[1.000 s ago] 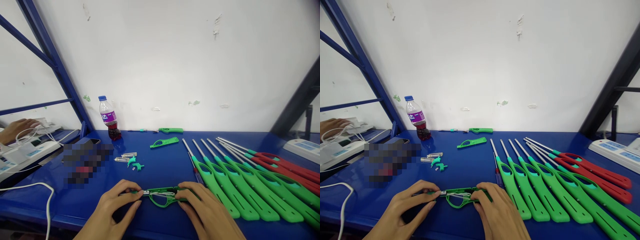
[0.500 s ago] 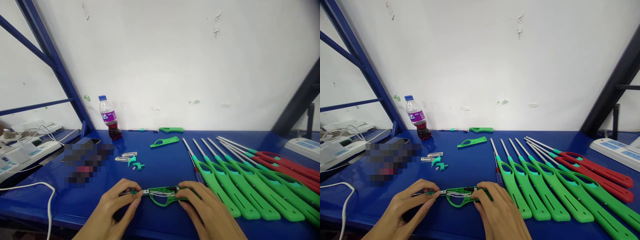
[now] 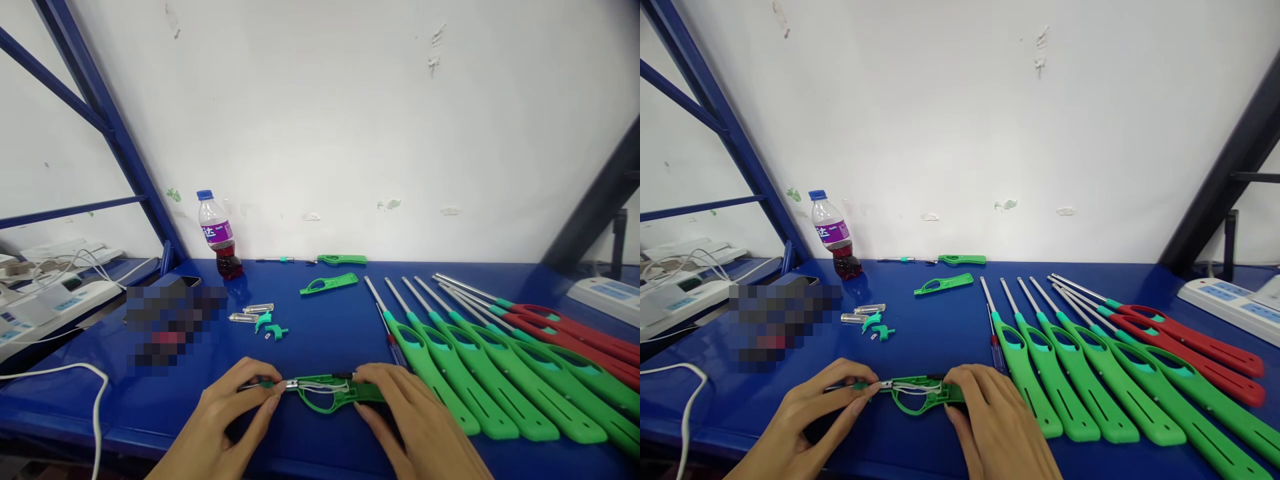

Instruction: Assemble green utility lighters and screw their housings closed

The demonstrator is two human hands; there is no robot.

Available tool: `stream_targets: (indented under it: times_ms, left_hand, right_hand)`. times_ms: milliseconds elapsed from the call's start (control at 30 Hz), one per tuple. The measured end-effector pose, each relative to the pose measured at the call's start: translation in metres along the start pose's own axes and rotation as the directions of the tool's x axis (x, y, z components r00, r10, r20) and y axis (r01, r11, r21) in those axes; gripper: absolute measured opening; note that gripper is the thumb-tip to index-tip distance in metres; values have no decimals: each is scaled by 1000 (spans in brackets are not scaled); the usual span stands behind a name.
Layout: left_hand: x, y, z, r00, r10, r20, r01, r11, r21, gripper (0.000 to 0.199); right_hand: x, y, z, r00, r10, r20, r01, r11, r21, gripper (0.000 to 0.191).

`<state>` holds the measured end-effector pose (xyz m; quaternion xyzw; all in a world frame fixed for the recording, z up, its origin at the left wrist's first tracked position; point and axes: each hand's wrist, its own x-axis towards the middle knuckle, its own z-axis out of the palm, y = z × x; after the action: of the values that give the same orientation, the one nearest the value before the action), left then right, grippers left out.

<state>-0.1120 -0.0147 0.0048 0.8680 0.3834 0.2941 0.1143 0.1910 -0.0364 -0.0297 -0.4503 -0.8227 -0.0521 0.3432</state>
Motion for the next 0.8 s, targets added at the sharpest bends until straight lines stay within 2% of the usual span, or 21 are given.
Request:
stream_targets:
  times_ms: [167, 333, 467, 700, 800]
  left_hand:
    - [-4, 2, 0, 999, -44, 30, 44, 999, -22, 30]
    - [-8, 1, 1, 994, -77, 79, 77, 997, 7, 32]
    - [-8, 2, 0, 997, -40, 67, 42, 999, -22, 33]
    - [-10, 1, 0, 998, -13, 56, 12, 1000, 23, 33]
    - [-7, 3, -2, 999, 21, 35, -22, 999, 38, 33]
  right_hand:
    - [-5, 1, 3, 1000, 6, -8, -6, 998, -57, 32]
    - [-5, 0, 3, 1000, 9, 18, -8, 999, -47, 25]
    - [-2, 0, 2, 999, 20, 37, -20, 1000, 10, 20]
    - [-1, -2, 1, 999, 24, -36, -21, 996, 85, 26]
    - [0, -3, 0, 999, 32, -35, -28, 994, 110, 21]
